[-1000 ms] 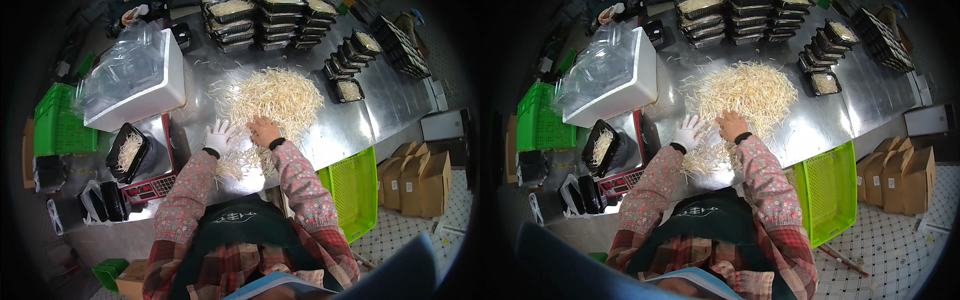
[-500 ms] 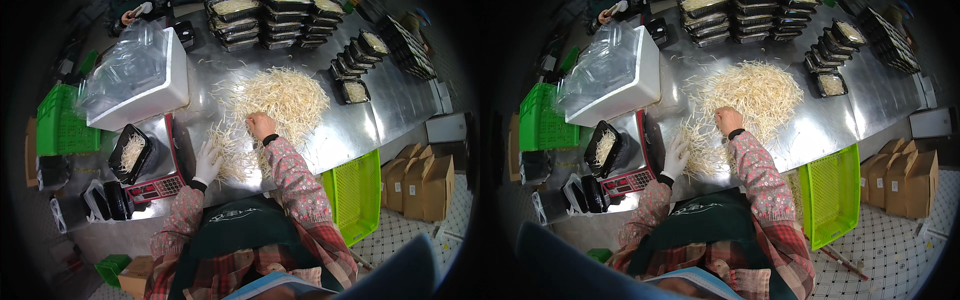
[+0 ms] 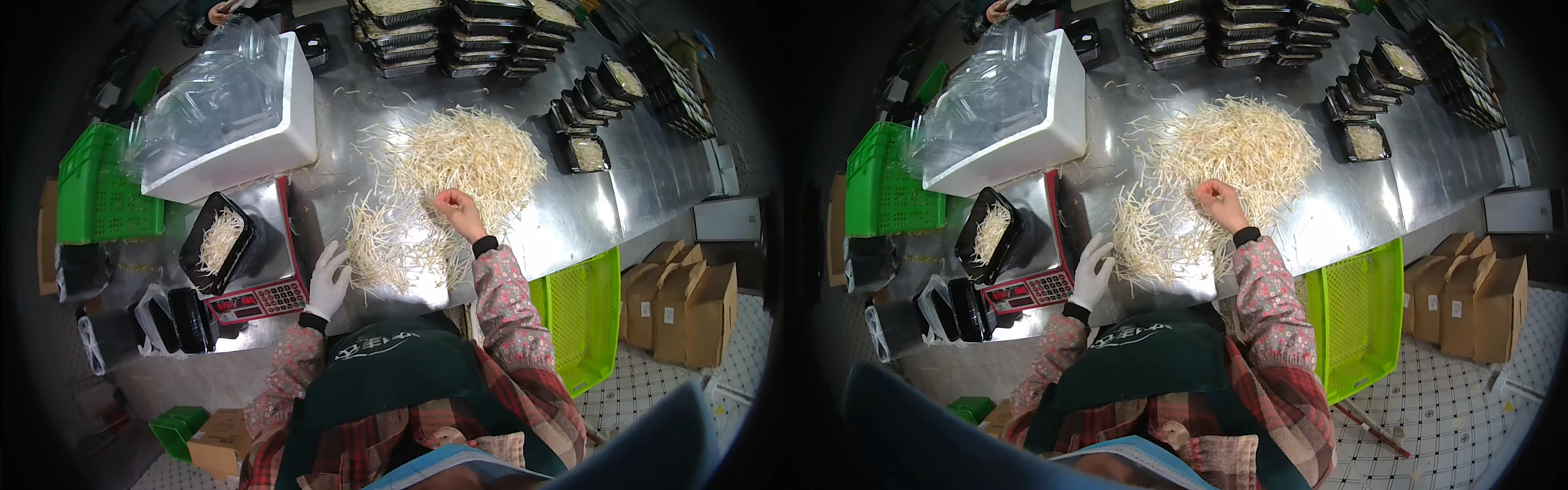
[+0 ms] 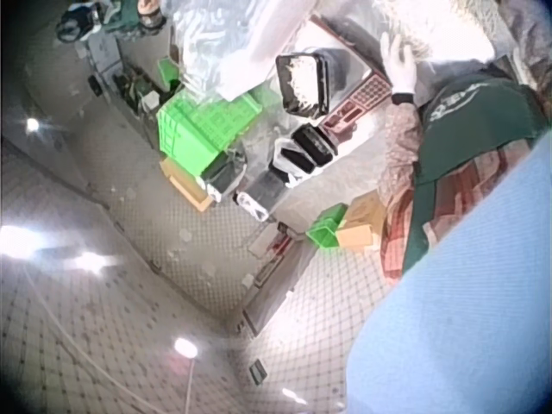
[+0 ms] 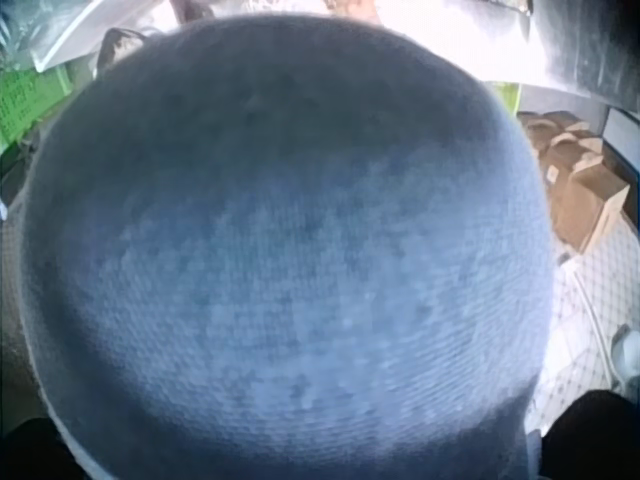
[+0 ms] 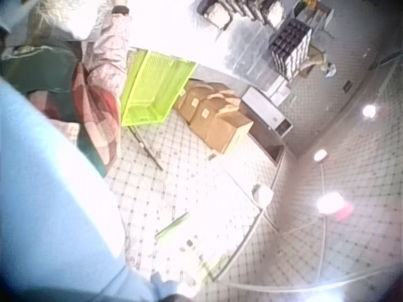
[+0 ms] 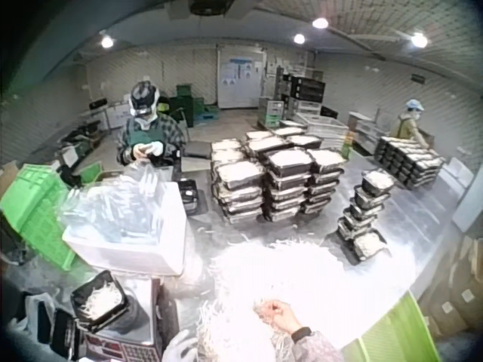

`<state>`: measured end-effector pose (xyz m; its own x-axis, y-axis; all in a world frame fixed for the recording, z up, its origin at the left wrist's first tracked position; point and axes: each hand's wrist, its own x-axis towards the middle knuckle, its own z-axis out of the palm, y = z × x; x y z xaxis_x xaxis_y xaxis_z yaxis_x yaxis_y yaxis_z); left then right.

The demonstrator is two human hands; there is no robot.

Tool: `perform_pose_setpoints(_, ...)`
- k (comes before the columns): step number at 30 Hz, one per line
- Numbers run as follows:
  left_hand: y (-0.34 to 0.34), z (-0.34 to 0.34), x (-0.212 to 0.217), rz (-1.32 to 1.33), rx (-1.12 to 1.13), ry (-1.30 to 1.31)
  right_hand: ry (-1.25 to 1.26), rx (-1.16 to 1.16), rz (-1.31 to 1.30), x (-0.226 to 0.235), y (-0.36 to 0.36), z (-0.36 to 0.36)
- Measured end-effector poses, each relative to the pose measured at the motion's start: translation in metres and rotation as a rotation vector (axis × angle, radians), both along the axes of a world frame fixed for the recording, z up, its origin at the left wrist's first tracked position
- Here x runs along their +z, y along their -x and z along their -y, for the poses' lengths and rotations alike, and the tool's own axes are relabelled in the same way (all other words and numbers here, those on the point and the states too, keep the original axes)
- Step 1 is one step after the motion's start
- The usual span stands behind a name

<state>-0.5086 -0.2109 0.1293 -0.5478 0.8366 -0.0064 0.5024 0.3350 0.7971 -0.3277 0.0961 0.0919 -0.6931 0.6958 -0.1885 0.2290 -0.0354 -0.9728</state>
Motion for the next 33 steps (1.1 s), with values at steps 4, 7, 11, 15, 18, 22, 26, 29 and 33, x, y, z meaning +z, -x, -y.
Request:
perform_pose_setpoints(4,0.001,-0.006,-0.003,0.058,-0.033,-0.017,-0.051,0.282,0.158,-0.011,-0.023,0.012)
perform_pose_setpoints(7,0.000,-0.007,-0.005,0.024,-0.068,-0.009,-0.533,0.137,0.392,0.025,0.009,0.023)
perform_pose_setpoints(11,-0.001,-0.007,0.004,0.040,-0.088,-0.010,-0.616,0.017,0.552,0.006,0.063,0.016)
perform_pose_setpoints(15,-0.003,0.006,0.012,0.054,-0.046,0.000,-0.602,0.057,0.726,-0.014,0.088,0.010)
perform_pose_setpoints(18,-0.003,0.020,0.010,0.069,0.007,0.012,-0.493,0.034,0.724,-0.021,0.085,0.005)
perform_pose_setpoints(22,-0.003,0.024,0.008,0.087,0.012,0.018,-0.252,-0.013,0.421,-0.032,0.063,-0.003)
perform_pose_setpoints(26,-0.001,0.019,0.004,0.089,-0.003,0.006,0.022,0.025,0.108,0.013,0.016,0.004)
perform_pose_setpoints(29,0.004,0.006,-0.008,-0.005,-0.094,-0.002,0.204,-0.048,0.113,0.048,-0.042,0.009)
perform_pose_setpoints(33,0.007,-0.043,-0.022,-0.305,-0.356,0.070,-0.072,0.279,0.311,0.025,-0.084,0.017)
